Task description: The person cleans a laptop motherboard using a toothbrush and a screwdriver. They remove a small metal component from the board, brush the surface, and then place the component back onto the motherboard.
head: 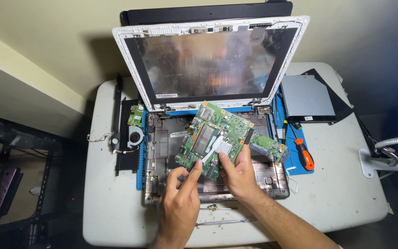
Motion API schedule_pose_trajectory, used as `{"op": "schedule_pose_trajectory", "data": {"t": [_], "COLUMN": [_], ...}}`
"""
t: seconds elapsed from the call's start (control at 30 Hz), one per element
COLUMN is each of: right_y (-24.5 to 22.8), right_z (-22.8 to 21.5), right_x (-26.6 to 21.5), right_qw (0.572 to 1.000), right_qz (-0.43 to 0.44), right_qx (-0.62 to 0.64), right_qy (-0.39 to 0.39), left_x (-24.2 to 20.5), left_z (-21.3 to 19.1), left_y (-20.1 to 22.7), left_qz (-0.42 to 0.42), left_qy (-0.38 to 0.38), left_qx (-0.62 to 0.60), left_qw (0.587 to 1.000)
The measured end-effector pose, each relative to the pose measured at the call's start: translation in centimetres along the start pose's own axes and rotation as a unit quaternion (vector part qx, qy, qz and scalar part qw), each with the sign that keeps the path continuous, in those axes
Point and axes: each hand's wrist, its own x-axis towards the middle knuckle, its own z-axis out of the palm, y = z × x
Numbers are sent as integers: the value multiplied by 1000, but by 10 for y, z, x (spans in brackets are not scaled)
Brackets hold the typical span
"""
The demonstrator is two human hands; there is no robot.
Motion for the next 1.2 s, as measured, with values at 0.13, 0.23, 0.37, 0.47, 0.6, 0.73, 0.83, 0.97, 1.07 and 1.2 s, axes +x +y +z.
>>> {"op": "schedule_pose_trajectory", "data": {"t": [0.13, 0.23, 0.37, 0.47, 0.6, 0.73, 0.83, 0.97, 1.07, 1.2], "right_y": [-8, -8, -10, -20, -36, -22, -16, -22, -17, -9], "right_z": [-1, -4, -1, -5, -12, -13, -10, -12, -14, -8], "right_x": [3, 11, 1, 5, 18, 14, 10, 16, 12, 4], "right_qw": [998, 992, 999, 998, 989, 989, 983, 991, 987, 983], "right_qz": [7, 26, 23, 44, 69, 64, 82, 27, 45, 60], "right_qx": [-54, 113, -13, 22, 118, 124, 165, 131, 154, 172], "right_qy": [7, 57, -24, -34, 51, 47, -24, 19, 12, -19], "left_x": [-1, -5, 3, -1, -23, -28, -23, -30, -27, -17], "left_z": [-4, -4, -9, -17, -20, -23, -24, -23, -20, -21], "left_y": [0, -1, -8, -11, -11, -10, -10, -8, -7, -7], "left_qz": [5, -16, -6, 5, -24, -38, -41, -45, -39, -18], "left_qy": [-6, -42, -21, -35, -70, -58, -69, -58, -54, -50], "left_qx": [-8, -41, -44, -85, -126, -114, -160, -178, -183, -208], "left_qw": [1000, 998, 999, 996, 989, 991, 984, 981, 981, 977]}}
